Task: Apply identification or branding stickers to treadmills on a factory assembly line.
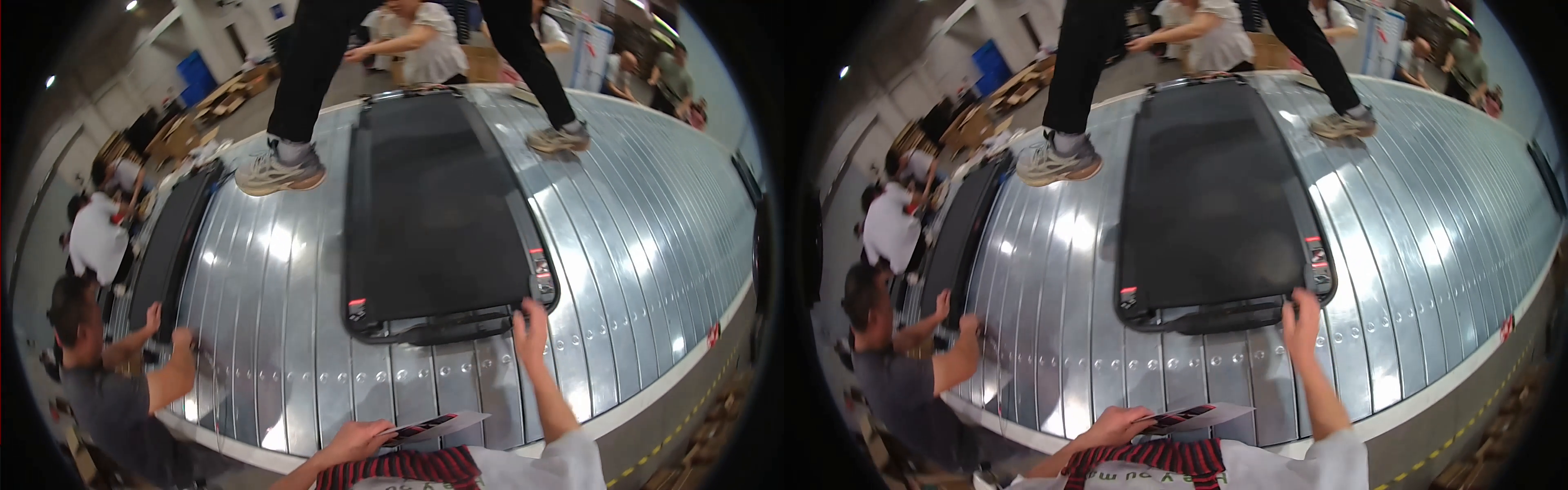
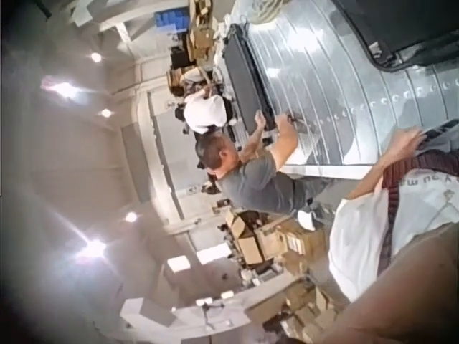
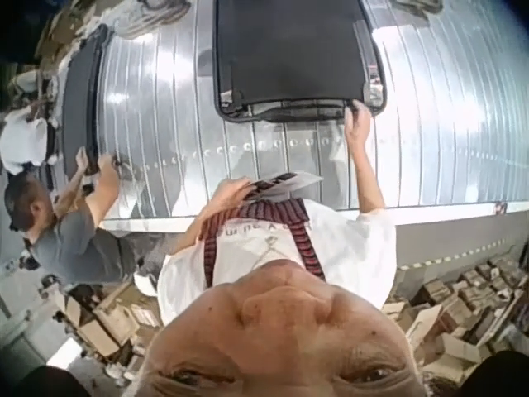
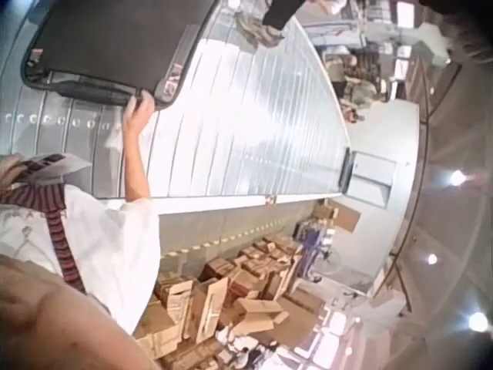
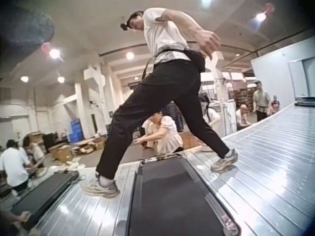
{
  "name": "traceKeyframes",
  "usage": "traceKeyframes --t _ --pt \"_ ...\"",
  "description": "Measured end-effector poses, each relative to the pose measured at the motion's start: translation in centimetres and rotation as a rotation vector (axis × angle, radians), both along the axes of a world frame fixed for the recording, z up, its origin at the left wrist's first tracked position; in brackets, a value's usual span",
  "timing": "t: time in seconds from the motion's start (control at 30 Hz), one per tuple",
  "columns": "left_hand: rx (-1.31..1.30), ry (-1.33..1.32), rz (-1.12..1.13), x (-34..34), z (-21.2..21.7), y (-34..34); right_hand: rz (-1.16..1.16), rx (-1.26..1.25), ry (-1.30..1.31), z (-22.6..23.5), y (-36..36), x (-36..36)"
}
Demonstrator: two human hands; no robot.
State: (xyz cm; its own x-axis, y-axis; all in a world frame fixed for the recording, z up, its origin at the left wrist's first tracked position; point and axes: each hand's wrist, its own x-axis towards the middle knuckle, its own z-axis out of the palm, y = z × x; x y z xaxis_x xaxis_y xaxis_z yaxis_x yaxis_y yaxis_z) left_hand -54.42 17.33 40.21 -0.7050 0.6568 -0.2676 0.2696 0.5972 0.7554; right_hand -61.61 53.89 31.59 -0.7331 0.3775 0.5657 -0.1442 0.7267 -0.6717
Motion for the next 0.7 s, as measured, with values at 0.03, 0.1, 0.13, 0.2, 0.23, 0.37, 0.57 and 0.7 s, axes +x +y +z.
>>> traceKeyframes --t 0.03,0.1,0.13,0.2,0.23,0.37,0.57,0.7 --pt "0.029 0.001 0.009 0.6 -0.5 -0.9 0.056 0.004 -0.080 -1.3 -3.3 3.1" --pt "0.057 0.022 0.011 1.3 -0.9 -2.3 0.196 0.015 -0.195 -4.7 -9.5 9.0" --pt "0.067 0.048 -0.016 1.7 -0.9 -3.0 0.288 -0.037 -0.287 -5.0 -12.1 10.7" --pt "0.063 0.097 -0.023 2.2 -1.2 -4.3 0.334 -0.134 -0.364 -3.7 -15.5 12.9" --pt "0.061 0.141 -0.081 2.4 -1.2 -4.5 0.326 -0.240 -0.441 -2.9 -16.3 14.3" --pt "0.139 0.121 0.051 5.0 0.8 -8.0 0.235 0.062 -0.237 -3.1 -17.3 13.2" --pt "0.171 -0.001 0.160 7.9 0.5 -11.5 0.248 -0.075 -0.325 -0.9 -21.2 14.4" --pt "0.223 0.038 0.020 7.9 0.1 -14.5 0.275 -0.073 -0.428 -2.0 -25.6 16.7"
